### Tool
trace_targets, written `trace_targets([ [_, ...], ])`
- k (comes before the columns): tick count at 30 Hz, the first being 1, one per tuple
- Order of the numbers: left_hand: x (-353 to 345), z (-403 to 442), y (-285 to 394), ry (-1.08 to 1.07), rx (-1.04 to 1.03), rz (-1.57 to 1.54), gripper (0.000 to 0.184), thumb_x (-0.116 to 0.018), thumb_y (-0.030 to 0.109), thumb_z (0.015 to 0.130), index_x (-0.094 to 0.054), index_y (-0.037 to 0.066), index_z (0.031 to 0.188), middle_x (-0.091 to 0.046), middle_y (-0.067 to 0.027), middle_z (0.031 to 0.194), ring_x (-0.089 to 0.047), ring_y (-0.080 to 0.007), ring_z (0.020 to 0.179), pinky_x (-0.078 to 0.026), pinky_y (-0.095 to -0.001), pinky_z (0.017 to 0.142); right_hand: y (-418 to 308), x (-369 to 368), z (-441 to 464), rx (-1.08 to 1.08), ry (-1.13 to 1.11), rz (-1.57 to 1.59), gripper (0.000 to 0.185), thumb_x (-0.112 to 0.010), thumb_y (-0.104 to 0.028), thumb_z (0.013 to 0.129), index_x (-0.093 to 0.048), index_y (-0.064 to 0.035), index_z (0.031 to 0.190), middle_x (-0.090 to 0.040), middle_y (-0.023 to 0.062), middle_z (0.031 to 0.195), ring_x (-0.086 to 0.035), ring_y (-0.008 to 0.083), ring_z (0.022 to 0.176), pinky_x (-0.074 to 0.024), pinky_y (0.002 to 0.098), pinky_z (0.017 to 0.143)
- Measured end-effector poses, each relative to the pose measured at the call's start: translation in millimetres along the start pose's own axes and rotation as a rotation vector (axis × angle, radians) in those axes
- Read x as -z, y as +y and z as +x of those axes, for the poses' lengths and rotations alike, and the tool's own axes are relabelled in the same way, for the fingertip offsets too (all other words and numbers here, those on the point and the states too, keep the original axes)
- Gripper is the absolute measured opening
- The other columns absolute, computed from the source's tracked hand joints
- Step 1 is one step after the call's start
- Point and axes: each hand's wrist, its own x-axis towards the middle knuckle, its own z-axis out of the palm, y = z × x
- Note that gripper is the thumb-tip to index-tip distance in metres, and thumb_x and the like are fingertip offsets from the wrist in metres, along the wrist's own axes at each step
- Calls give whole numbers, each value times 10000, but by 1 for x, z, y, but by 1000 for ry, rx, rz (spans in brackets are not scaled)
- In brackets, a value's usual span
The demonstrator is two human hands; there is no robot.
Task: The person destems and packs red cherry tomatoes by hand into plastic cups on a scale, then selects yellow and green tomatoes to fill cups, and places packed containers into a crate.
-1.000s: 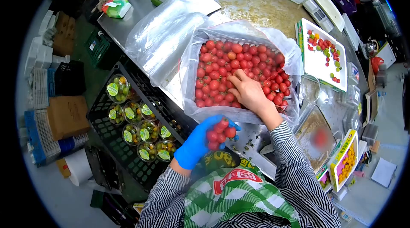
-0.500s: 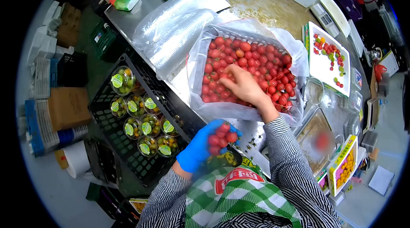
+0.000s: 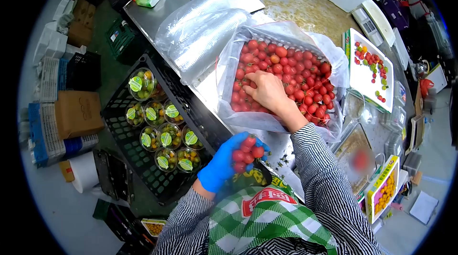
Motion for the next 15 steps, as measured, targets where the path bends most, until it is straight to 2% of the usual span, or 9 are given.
trace_targets([
  [1, 2, 1, -1, -15, -4, -8, 383, -453, 423, 922, -597, 85, 1030, -620, -194, 1100, -621, -245, 908, -450, -309, 485, 0, 1, 0, -12, 4, 30, 294, -695, -263, 732, -674, -71, 954, -651, 151, 868, -634, 339, 814, -504, 449, 719],
  [3, 1, 0, -1, 4, -17, -25, 390, -449, 429, 922, -598, 83, 1026, -620, -197, 1088, -619, -245, 905, -449, -310, 484, 4, 5, 0, -38, 13, 86, 276, -700, -258, 728, -669, -65, 924, -649, 145, 823, -636, 329, 783, -506, 441, 706],
  [6, -4, -5, 3, 39, -46, -30, 407, -439, 438, 922, -596, 75, 1022, -618, -201, 1072, -618, -244, 900, -449, -313, 480, 13, 8, -5, -155, 19, 334, 260, -709, -254, 738, -655, -49, 889, -633, 118, 731, -643, 265, 694, -509, 396, 638],
  [7, -6, -6, 4, 52, -57, -30, 414, -436, 441, 922, -595, 72, 1021, -617, -203, 1066, -617, -242, 897, -449, -314, 479, 18, 7, -8, -271, -31, 563, 231, -696, -250, 783, -643, -40, 862, -606, 64, 654, -632, 188, 621, -483, 320, 516],
  [10, 0, -2, 7, 43, -39, -71, 448, -427, 457, 921, -590, 52, 1024, -599, -212, 1085, -615, -265, 892, -445, -304, 468, 24, 26, -20, -518, -124, 1242, 197, -667, -230, 829, -628, -46, 888, -614, 28, 699, -635, 150, 607, -430, 256, 428],
  [11, 0, -2, 8, 13, -48, -85, 456, -427, 460, 920, -589, 47, 1025, -591, -216, 1100, -613, -276, 893, -444, -300, 464, 28, 26, -24, -525, -90, 1446, 172, -623, -202, 858, -598, -67, 961, -630, 31, 797, -652, 167, 665, -396, 227, 401],
  [14, -3, 0, 9, -41, -79, -89, 479, -425, 471, 917, -584, 33, 1029, -572, -227, 1136, -609, -309, 895, -438, -289, 453, 29, 35, -35, -537, -122, 1816, 191, -581, -198, 870, -565, -78, 1017, -636, 63, 921, -663, 196, 722, -396, 231, 400],
  [15, -4, 0, 9, -32, -96, -71, 486, -424, 475, 916, -584, 31, 1030, -568, -230, 1141, -608, -318, 895, -436, -285, 449, 30, 36, -37, -452, -177, 1849, 270, -544, -206, 879, -548, -79, 1117, -633, 90, 981, -664, 216, 771, -418, 234, 426],
])
